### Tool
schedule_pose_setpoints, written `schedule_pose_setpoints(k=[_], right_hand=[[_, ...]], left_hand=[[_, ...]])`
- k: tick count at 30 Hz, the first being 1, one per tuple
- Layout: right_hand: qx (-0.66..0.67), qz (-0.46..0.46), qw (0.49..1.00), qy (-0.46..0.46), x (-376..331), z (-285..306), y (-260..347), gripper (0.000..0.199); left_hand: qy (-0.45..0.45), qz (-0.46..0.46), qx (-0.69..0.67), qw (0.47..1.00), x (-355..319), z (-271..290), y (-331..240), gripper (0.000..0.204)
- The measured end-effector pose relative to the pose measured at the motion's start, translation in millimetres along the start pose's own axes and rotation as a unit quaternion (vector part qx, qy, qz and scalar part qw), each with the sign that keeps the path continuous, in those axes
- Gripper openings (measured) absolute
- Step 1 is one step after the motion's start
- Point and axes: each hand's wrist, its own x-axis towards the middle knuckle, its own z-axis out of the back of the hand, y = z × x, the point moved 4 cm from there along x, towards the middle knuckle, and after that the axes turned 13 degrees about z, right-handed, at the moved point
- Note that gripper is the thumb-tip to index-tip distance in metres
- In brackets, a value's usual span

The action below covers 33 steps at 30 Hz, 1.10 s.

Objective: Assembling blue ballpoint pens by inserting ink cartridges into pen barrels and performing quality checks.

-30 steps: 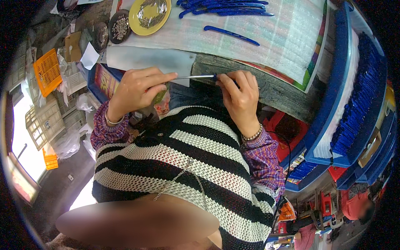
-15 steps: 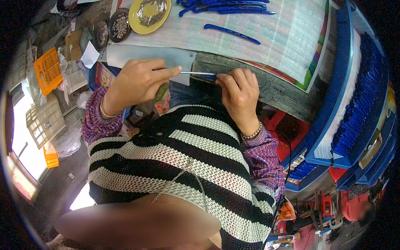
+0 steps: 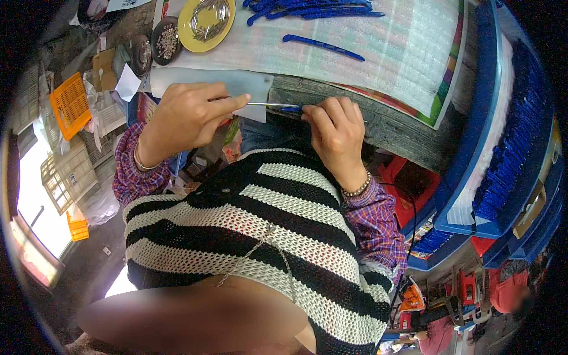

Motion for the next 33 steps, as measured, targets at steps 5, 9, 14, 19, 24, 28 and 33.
schedule_pose_setpoints(k=[5, 9, 14, 19, 24, 28, 33], right_hand=[[-0.001, 0.0, 1.0, 0.005, 0.2, 0.0, 0.5, 0.022], [-0.001, 0.001, 1.0, 0.004, 0.2, -0.1, 0.1, 0.022], [-0.001, -0.001, 1.0, 0.006, -0.3, -0.1, 0.4, 0.022], [-0.001, 0.003, 1.0, 0.005, 0.1, -0.4, 0.3, 0.022], [0.0, 0.001, 1.0, 0.006, 1.0, 0.0, 0.2, 0.022], [-0.001, 0.001, 1.0, 0.008, 1.0, -0.2, 0.0, 0.022], [-0.018, 0.001, 1.0, 0.001, -1.9, -2.7, 2.0, 0.022]], left_hand=[[0.049, 0.007, 0.01, 0.999, 1.0, 1.2, -1.7, 0.033], [0.051, 0.005, 0.017, 0.999, 2.3, 2.5, -4.7, 0.032], [0.031, -0.008, 0.016, 0.999, 3.6, 5.4, -7.4, 0.032], [0.046, -0.01, 0.037, 0.998, 4.7, 8.5, -9.7, 0.03], [0.047, -0.008, 0.047, 0.998, 5.2, 8.3, -10.6, 0.033], [0.006, -0.023, 0.03, 0.999, 2.9, 8.0, -15.9, 0.036], [0.06, 0.031, 0.04, 0.997, 1.3, 4.8, -19.7, 0.04]])
